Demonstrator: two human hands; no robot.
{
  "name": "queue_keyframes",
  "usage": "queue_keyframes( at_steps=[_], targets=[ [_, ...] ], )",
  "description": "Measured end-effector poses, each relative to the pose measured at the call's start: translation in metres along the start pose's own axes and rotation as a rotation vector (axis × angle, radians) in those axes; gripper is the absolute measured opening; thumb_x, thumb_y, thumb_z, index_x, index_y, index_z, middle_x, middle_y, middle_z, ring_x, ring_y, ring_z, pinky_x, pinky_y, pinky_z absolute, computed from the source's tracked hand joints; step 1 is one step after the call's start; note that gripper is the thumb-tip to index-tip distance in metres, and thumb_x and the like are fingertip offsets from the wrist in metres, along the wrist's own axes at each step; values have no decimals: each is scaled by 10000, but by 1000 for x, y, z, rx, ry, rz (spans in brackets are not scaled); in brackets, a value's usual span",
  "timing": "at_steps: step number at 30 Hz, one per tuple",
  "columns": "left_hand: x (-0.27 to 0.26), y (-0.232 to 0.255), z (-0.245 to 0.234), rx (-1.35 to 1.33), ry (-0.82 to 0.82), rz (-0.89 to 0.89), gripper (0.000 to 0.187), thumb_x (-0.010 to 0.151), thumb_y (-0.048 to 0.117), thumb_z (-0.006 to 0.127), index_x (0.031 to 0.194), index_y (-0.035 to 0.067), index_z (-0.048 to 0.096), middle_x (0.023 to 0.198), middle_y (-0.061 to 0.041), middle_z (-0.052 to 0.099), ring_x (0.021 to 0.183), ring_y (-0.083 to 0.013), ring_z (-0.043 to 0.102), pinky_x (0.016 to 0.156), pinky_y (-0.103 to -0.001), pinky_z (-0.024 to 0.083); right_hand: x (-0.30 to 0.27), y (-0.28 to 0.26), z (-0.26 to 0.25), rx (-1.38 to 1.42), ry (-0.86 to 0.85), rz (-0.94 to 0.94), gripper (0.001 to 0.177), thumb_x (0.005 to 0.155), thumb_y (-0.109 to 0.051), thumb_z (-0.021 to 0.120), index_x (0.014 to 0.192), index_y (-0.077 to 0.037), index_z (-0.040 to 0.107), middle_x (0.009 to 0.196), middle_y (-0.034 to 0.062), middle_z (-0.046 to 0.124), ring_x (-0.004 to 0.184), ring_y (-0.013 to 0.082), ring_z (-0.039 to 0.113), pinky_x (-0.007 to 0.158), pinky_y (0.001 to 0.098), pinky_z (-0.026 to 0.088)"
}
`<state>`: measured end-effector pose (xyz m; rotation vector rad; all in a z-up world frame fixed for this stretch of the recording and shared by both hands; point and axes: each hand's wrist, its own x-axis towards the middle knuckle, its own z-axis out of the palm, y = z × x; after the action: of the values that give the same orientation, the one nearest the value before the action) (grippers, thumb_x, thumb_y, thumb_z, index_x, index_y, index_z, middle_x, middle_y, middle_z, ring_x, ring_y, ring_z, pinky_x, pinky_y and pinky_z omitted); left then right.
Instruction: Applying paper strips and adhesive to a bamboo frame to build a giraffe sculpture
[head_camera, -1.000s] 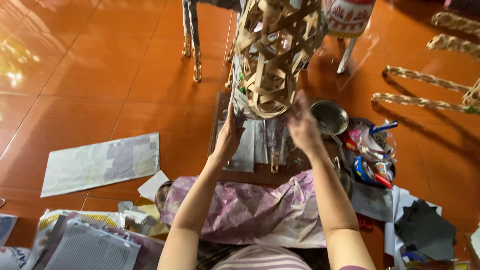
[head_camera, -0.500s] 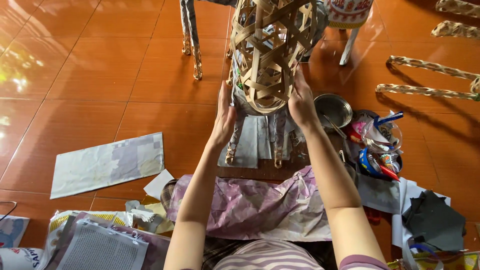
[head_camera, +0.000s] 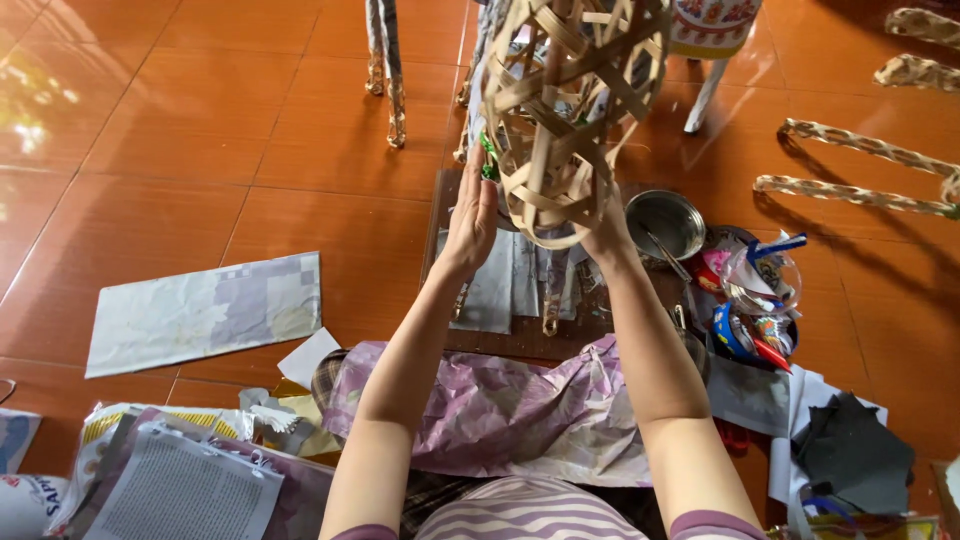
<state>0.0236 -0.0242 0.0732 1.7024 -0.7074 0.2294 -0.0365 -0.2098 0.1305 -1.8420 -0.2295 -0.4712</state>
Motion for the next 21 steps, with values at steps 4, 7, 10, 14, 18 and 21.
queue_keyframes(
  at_steps=[4, 7, 10, 14, 18, 21],
  targets=[
    [-1, 7, -1, 2, -14, 35, 674, 1132, 492, 228, 1668, 99, 121, 1691, -276, 134, 1559, -476, 100, 1281, -567, 95, 1, 11, -1, 225, -20, -211, 651, 945, -527, 634, 1409, -95, 487, 1342, 165, 594, 1180, 307, 602, 970, 472, 534],
    [-1, 16, -4, -2, -36, 19, 708, 1116, 537, 200, 1672, 113, 93, 1694, -272, 124, 1552, -493, 117, 1270, -594, 112, 3, -3, 2, 103, -2, -235, 675, 896, -445, 728, 1395, -59, 488, 1348, 170, 592, 1190, 316, 593, 1003, 479, 522],
    [3, 18, -11, -65, -45, -24, 746, 1091, 620, 182, 1667, 187, -12, 1696, -281, 106, 1486, -590, 154, 1194, -713, 172, 7, -10, 0, -76, 48, -193, 610, 981, -460, 632, 1461, -120, 472, 1446, 171, 556, 1216, 361, 593, 991, 507, 487],
    [2, -12, -8, -335, -3, 29, 894, 1030, 745, 274, 1603, 239, -189, 1708, -288, -143, 1570, -543, -67, 1197, -763, 118, 11, -11, -29, -319, 145, -250, 484, 1139, -322, 311, 1553, -70, 330, 1583, 204, 387, 1497, 350, 325, 1243, 569, 243],
    [-26, -34, -20, -350, 13, -28, 809, 1101, 580, 368, 1631, 187, -99, 1730, -236, -94, 1624, -385, -51, 1310, -548, 31, -3, -77, -60, -328, 288, -427, 608, 1204, -171, 471, 1702, -315, 154, 1785, 27, 344, 1422, 334, 668, 1226, 454, 535],
    [-41, -46, -27, -194, -87, -48, 1082, 928, 712, 594, 1639, 146, 6, 1726, -231, -25, 1610, -417, 22, 1268, -631, 103, 3, -136, -69, -153, 51, -697, 714, 1097, 108, 461, 1671, -254, 239, 1740, 22, 285, 1680, 275, 306, 1521, 563, 249]
  ],
)
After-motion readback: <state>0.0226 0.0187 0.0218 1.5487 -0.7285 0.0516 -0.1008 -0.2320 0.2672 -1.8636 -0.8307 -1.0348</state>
